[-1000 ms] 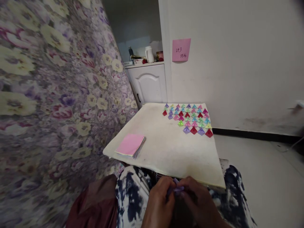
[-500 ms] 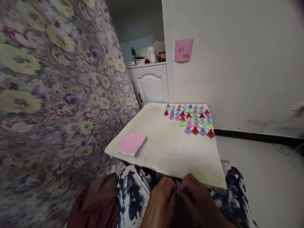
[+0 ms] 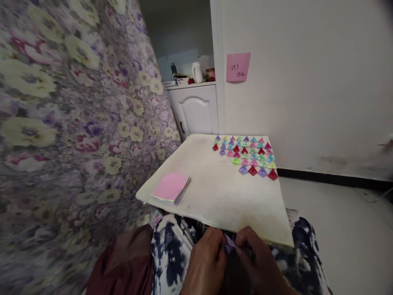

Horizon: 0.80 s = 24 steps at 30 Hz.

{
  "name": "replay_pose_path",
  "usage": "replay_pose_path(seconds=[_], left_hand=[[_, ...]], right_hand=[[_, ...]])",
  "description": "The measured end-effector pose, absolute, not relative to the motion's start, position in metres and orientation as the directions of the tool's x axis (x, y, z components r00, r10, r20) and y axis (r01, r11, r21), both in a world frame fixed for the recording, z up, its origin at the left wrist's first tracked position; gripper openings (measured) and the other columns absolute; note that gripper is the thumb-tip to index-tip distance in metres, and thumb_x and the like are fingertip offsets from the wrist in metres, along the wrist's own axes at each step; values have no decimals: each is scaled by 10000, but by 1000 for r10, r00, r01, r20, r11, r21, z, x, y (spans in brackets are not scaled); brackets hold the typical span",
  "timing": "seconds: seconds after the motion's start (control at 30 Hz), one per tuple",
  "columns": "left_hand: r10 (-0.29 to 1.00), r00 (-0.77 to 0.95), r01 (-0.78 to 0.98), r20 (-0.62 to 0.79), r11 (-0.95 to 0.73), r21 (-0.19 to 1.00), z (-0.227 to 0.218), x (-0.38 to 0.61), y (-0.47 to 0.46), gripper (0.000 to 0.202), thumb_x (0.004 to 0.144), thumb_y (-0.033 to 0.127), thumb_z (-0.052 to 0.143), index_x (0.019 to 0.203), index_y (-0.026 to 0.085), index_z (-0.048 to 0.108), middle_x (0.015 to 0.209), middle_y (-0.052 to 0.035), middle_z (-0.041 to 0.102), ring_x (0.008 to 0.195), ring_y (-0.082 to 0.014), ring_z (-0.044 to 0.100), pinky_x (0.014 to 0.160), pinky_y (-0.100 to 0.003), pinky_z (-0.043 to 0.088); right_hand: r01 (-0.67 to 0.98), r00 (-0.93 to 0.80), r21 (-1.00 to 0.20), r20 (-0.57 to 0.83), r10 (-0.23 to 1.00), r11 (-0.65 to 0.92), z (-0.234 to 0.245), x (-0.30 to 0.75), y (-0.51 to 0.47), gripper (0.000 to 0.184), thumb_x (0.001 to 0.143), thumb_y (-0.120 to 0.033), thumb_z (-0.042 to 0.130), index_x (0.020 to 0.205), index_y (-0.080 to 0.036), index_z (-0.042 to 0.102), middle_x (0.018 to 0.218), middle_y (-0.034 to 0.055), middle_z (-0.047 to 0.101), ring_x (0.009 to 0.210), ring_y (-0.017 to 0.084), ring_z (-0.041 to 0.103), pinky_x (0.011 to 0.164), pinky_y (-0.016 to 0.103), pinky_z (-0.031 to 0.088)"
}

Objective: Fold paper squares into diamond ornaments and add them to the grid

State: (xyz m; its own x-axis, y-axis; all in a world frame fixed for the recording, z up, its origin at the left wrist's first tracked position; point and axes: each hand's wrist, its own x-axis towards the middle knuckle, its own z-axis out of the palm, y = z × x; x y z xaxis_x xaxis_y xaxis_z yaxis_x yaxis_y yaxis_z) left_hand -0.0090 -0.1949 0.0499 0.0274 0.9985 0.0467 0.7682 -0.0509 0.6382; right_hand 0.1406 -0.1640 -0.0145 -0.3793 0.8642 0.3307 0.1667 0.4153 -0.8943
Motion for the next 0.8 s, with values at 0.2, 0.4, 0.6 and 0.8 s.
replay_pose_path(seconds=[0.2,0.4,0.6,0.8], left_hand=[[999,22,772,47,-47,634,45,-7,-195,217,700,16,383,735,209,476,789,-11,556,743,-151,532,625,-242,349],[998,26,771,50,-52,634,45,-5,-196,217,721,24,382,733,215,482,814,-18,565,752,-154,540,625,-242,359],[999,29,820,26,-39,571,45,-4,-195,228,719,23,378,762,219,486,851,-22,556,756,-156,546,619,-245,361],[998,58,840,-10,-44,540,41,0,-198,310,709,14,372,859,242,520,948,-21,556,816,-161,565,656,-248,379]], right_hand=[[235,-445,-829,372,815,507,-7,140,-168,210,780,-59,452,921,-212,481,887,24,488,765,144,512,700,258,421],[271,-444,-806,380,811,526,-2,137,-167,166,802,-58,410,822,-205,485,865,29,491,784,154,526,697,264,418],[325,-346,-825,350,870,462,-5,137,-168,140,791,-70,389,807,-200,436,776,16,484,712,159,511,655,271,407],[516,-373,-746,247,894,421,-4,133,-169,179,753,-79,425,881,-201,450,842,40,530,701,187,549,621,291,405]])
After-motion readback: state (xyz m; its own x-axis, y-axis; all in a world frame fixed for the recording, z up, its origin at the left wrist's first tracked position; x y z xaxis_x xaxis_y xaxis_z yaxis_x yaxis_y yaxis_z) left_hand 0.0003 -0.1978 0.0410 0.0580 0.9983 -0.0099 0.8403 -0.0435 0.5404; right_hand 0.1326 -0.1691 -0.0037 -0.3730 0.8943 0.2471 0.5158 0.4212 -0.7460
